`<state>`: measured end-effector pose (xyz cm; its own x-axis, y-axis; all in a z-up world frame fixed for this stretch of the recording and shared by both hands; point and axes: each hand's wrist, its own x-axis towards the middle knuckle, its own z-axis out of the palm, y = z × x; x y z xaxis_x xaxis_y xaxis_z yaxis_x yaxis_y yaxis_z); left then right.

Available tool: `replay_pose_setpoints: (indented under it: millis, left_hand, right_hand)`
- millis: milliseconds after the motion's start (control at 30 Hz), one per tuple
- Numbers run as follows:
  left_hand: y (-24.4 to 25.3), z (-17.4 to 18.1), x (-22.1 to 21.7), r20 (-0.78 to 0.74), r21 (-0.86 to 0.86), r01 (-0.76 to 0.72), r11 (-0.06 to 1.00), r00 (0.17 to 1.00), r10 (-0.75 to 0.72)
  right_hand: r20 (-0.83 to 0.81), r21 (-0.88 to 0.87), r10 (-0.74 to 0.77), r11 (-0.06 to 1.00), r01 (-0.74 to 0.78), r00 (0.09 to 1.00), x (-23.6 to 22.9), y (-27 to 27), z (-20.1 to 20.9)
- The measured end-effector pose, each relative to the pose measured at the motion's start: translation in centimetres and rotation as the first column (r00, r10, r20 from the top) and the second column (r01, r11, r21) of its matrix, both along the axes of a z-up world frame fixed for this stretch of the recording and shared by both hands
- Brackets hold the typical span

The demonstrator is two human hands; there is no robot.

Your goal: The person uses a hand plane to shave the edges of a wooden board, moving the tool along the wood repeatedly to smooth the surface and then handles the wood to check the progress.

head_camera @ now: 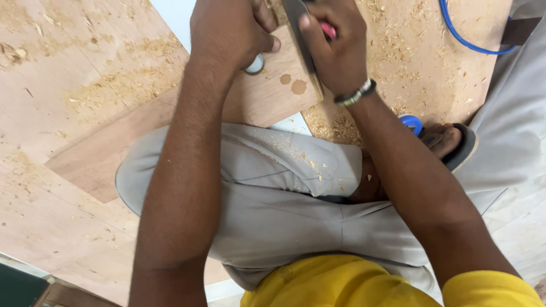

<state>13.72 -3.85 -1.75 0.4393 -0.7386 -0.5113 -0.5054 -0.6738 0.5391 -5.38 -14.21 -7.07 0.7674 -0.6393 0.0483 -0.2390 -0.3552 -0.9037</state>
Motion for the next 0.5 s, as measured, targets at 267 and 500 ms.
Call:
replay_pose_setpoints:
  millis: [267, 500]
  left_hand:
    - [-0.3, -0.1, -0.3, -0.033, 0.007, -0.082, 0.997, 0.996, 0.082]
    - [0.3, -3.5, 0.0, 0.089, -0.095, 0.059, 0.994, 0.995, -0.051]
  right_hand:
    - [-0.067, 0.025, 0.015, 1.000, -0.013, 0.998, -10.0, 4.4, 2.6]
    - [-0.038, -0.108, 0.029, 0.994, -0.033, 0.999, -2.3, 0.0, -1.7]
